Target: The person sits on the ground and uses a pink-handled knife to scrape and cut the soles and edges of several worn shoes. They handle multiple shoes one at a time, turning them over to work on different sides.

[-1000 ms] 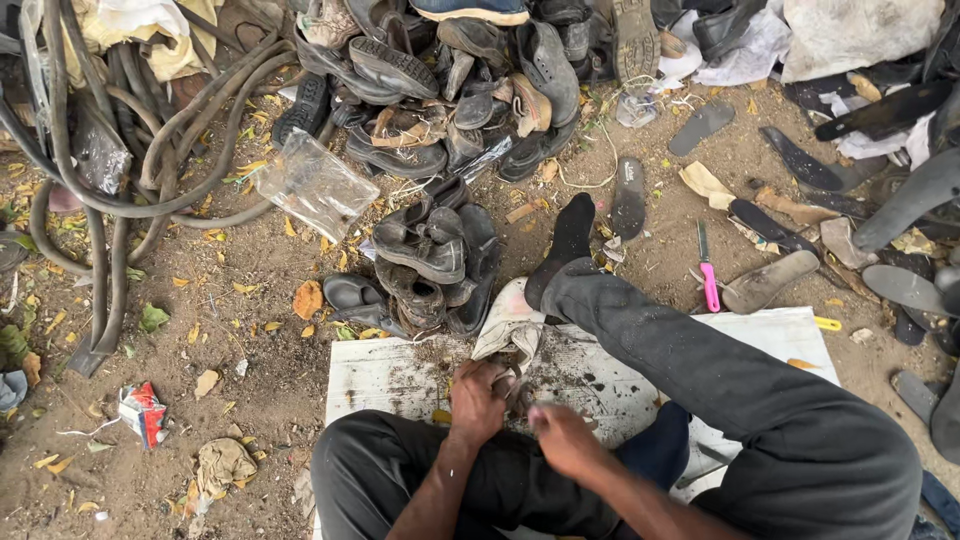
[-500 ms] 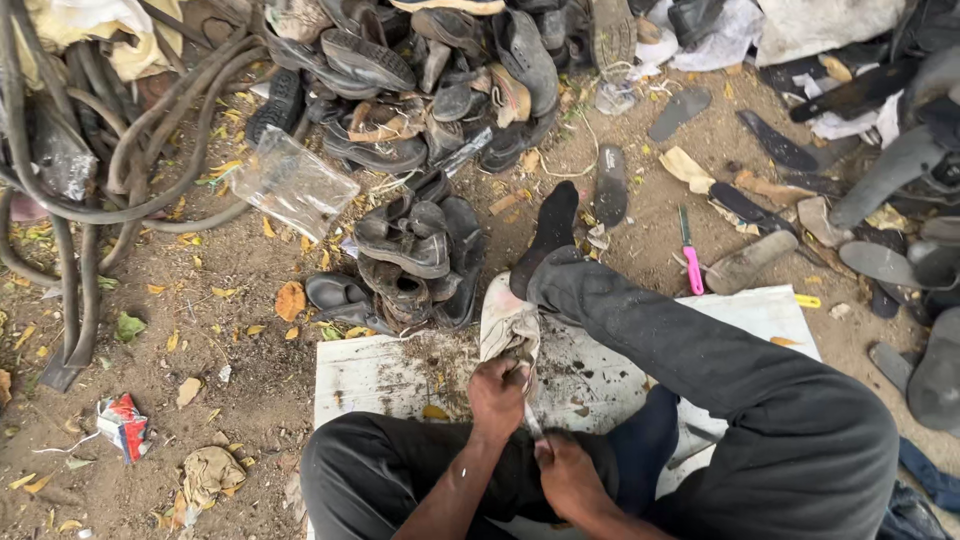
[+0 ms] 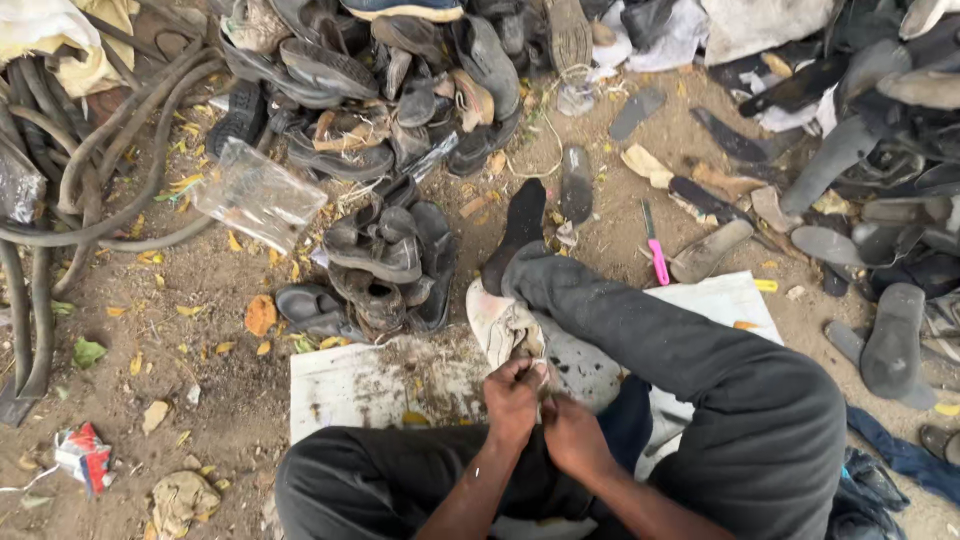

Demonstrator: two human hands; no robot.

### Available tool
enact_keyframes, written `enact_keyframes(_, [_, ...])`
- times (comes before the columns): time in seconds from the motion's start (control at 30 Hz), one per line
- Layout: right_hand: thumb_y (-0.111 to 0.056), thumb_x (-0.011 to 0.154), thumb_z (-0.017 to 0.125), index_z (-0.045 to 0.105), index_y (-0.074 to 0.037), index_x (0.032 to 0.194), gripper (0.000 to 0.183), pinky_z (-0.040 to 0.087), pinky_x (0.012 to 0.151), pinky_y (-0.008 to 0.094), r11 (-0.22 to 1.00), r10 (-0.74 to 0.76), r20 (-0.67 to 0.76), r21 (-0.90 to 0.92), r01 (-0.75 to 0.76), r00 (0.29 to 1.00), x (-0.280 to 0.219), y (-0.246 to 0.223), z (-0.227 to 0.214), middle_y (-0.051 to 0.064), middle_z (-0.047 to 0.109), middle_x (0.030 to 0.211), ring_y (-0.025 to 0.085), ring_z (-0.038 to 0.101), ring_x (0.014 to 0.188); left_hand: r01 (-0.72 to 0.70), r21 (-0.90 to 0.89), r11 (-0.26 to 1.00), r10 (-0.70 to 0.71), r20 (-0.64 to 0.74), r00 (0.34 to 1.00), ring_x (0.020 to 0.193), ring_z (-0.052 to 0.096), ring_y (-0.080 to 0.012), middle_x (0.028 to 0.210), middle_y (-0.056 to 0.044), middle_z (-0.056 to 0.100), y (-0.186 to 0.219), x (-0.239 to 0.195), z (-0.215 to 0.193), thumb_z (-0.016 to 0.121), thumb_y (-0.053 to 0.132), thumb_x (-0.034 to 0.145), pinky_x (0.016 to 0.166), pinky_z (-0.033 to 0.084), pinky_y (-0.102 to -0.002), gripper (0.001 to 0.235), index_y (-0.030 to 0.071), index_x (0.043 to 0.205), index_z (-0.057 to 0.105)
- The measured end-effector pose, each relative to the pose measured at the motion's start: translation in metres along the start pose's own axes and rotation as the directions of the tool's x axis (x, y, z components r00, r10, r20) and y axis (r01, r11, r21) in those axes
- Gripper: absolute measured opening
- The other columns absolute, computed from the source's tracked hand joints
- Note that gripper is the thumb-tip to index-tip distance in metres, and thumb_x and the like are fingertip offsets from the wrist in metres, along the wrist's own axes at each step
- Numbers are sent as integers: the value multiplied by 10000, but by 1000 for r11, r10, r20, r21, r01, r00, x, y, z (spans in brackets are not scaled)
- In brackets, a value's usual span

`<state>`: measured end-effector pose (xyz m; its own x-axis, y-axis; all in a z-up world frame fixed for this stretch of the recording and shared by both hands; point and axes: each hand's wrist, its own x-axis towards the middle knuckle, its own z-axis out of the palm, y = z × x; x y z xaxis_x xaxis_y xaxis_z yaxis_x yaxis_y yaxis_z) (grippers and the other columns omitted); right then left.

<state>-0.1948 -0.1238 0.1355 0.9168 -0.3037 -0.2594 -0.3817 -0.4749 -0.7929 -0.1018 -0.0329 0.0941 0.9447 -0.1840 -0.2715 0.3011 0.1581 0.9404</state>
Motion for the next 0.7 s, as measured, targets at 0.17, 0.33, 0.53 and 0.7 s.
enact_keyframes(0.17, [-214,923,624,666,-38,1010,201,531,740,532,974,190,-40,-114,-194,981,-9,33,23,256,702,936,485,667,930,2,-470,883,-5,-6,1000,652,453,-68,744,27,554,-17,16,3,722,-51,907,574,388,-252,76,-59,837,694])
enact_keyframes(0.33, [-184,962,561,660,-19,1015,199,544,766,536,1000,22,-187,3,-22,982,1,41,33,278,708,925,491,674,952,68,-481,874,-101,-43,994,652,489,-77,732,10,589,-27,24,19,679,-86,889,620,413,-240,108,-17,806,674])
enact_keyframes(0.53, [-199,942,620,650,-24,964,178,532,699,538,994,76,-225,-57,-91,972,2,37,54,269,722,856,475,685,867,184,-593,784,-304,-108,946,633,529,-110,752,-43,629,-18,44,30,679,-52,927,609,440,-262,59,-19,879,670])
enact_keyframes(0.7, [-153,971,568,633,-43,955,128,478,410,423,887,352,-9,323,-330,936,14,39,53,175,674,630,272,622,414,229,-326,917,-264,-68,962,655,481,-130,792,-41,625,10,35,33,713,0,954,579,409,-258,15,-9,954,702])
